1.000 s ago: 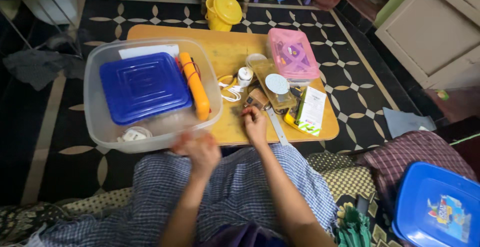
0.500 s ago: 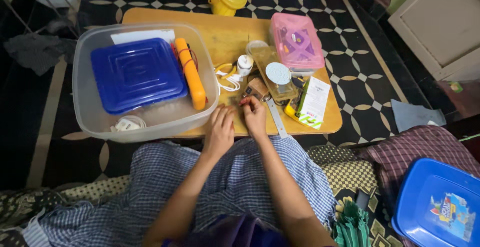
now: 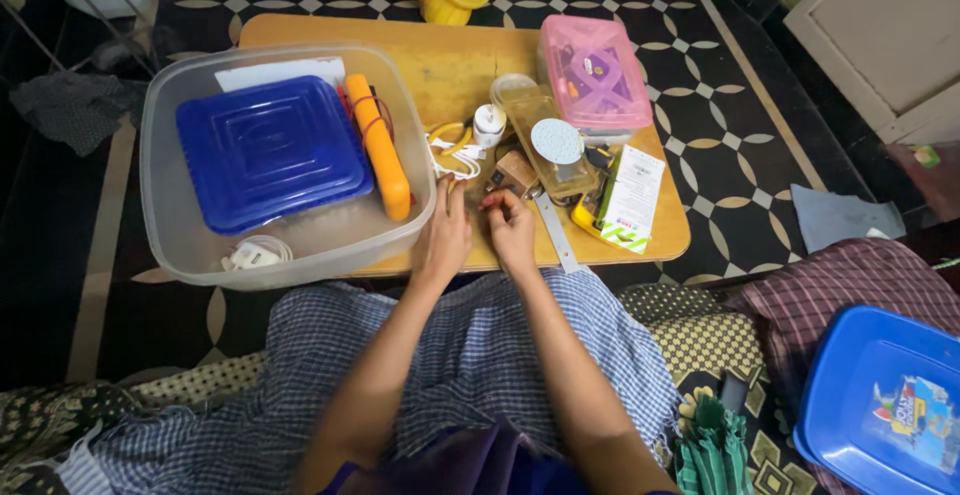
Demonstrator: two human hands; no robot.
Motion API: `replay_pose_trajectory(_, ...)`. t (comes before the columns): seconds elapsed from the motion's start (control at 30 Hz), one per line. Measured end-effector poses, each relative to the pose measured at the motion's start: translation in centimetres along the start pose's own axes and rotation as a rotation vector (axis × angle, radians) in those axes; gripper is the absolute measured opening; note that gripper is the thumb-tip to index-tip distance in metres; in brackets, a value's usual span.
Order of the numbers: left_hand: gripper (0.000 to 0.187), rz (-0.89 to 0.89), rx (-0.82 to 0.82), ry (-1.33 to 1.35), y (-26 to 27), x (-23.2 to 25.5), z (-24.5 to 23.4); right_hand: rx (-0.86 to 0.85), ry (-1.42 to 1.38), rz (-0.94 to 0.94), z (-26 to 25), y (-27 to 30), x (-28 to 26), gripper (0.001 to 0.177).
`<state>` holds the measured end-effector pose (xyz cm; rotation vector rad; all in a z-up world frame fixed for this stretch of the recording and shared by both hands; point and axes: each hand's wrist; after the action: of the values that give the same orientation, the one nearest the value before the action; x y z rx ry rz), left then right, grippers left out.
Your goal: The person sits on the floor and organizes various small items on a low table into a clear plastic container. They handle a multimeter, a white cable, a small brown box, a white bottle, and other miscellaneous objects, placing them one by one into the container.
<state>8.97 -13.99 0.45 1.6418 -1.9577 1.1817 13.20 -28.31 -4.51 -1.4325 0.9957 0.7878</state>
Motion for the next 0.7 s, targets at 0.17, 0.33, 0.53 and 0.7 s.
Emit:
replay_pose_trajectory(0.17, 0.064, 0.022, 0.061, -0.192, 0.2, 0.8, -0.4, 0.001, -0.079, 0.109, 0.1, 0.0, -0.1, 0.019)
replay_pose_trajectory(0.33, 0.073, 0.054, 0.137, -0.295, 0.2, 0.8, -0.3, -0.001, -0.183, 0.182, 0.2, 0.1, 0.8, 0.018)
replay_pose_trajectory(0.53, 0.08, -0.058, 0.053, -0.269, 0.1, 0.1, 0.6, 0.036, -0.144, 0.02, -0.4, 0.3, 2.7, 0.021)
replay_pose_trajectory(0.7, 0.082, -0.013, 0.095, -0.3, 0.2, -0.3, 0.9, 0.06, -0.205, 0.098, -0.4, 0.3, 3.1, 0.018)
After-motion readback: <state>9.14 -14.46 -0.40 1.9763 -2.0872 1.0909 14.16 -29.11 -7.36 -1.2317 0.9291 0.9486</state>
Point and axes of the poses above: each hand's wrist, its own y-axis away from the middle knuckle, its own z-axis out of the palm, x = y × z, and after that the axes turned 2 degrees about -z, right-handed
